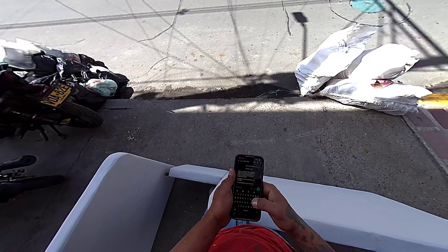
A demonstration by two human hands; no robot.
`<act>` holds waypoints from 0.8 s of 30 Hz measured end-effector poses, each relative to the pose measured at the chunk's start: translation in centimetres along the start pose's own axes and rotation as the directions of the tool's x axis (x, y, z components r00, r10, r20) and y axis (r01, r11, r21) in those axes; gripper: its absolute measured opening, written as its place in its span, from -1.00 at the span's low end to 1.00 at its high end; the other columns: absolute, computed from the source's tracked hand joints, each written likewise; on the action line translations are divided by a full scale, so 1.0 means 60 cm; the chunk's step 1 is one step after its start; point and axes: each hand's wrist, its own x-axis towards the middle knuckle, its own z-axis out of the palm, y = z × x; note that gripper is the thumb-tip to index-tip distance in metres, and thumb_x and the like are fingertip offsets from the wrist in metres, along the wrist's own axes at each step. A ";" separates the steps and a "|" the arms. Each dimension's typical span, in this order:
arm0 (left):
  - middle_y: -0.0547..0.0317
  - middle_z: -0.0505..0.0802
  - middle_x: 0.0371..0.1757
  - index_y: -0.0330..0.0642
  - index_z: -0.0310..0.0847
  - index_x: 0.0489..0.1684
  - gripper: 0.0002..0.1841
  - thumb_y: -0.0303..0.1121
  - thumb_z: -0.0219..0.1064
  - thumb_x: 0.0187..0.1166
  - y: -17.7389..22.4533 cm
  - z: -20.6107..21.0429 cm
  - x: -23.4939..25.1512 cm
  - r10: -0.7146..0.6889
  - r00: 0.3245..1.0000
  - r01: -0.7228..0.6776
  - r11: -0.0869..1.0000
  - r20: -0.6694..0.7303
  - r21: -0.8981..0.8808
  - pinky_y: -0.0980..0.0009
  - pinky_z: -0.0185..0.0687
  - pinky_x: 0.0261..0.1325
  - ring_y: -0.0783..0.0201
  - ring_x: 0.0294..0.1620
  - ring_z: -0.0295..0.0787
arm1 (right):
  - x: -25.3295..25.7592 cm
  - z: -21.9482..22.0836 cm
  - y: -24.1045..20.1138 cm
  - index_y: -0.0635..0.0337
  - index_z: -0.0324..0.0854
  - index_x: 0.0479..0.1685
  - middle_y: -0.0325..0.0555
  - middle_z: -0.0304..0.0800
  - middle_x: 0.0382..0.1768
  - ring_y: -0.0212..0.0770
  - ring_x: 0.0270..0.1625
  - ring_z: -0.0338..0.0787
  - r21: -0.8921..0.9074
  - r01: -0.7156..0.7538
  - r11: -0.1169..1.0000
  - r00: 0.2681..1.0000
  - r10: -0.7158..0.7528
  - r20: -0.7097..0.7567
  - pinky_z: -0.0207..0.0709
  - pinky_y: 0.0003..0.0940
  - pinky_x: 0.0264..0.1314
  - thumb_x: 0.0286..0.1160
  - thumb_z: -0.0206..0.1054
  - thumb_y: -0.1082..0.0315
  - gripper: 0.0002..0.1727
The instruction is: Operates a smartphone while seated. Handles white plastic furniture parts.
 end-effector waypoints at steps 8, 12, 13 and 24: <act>-0.31 0.85 0.12 -0.30 0.47 0.45 -0.21 0.18 -0.47 0.85 0.008 0.013 0.002 0.023 0.993 -0.041 0.986 -0.112 -0.160 -0.04 0.81 0.21 -0.08 0.12 0.88 | -0.003 0.012 -0.001 0.36 0.15 0.66 0.21 0.74 0.30 0.12 0.21 0.85 0.017 -0.009 1.000 0.999 0.008 0.044 0.83 0.02 0.11 0.41 0.42 0.40 -0.21; -0.28 0.81 0.25 -0.25 0.41 0.52 -0.13 0.34 -0.44 0.75 0.003 0.003 0.001 0.072 0.997 -0.073 0.979 -0.013 -0.189 -0.06 0.75 0.32 -0.08 0.25 0.83 | -0.004 0.022 -0.005 0.25 -0.07 0.79 0.15 0.71 0.36 0.14 0.22 0.85 -0.017 -0.053 0.998 0.998 0.054 0.028 0.86 0.02 0.05 0.31 0.48 0.49 0.00; -0.29 0.77 0.33 -0.25 0.39 0.56 -0.07 0.44 -0.37 0.68 0.001 -0.002 0.001 0.083 0.995 -0.072 0.978 0.052 -0.193 -0.07 0.71 0.38 -0.09 0.32 0.78 | -0.005 0.024 -0.005 0.24 -0.09 0.80 0.14 0.72 0.35 0.13 0.21 0.86 -0.028 -0.058 0.998 0.998 0.059 0.018 0.86 0.02 0.06 0.28 0.49 0.52 0.02; -0.32 0.54 0.62 -0.12 0.32 0.72 0.08 0.58 0.19 0.33 0.003 -0.027 0.009 0.096 0.901 0.039 0.953 0.423 -0.300 -0.18 0.42 0.62 -0.24 0.59 0.52 | -0.008 0.026 -0.001 0.24 0.11 0.67 0.12 0.79 0.25 0.10 0.13 0.89 -0.064 -0.052 0.997 0.999 0.051 -0.005 0.86 -0.03 0.06 0.26 0.52 0.57 -0.11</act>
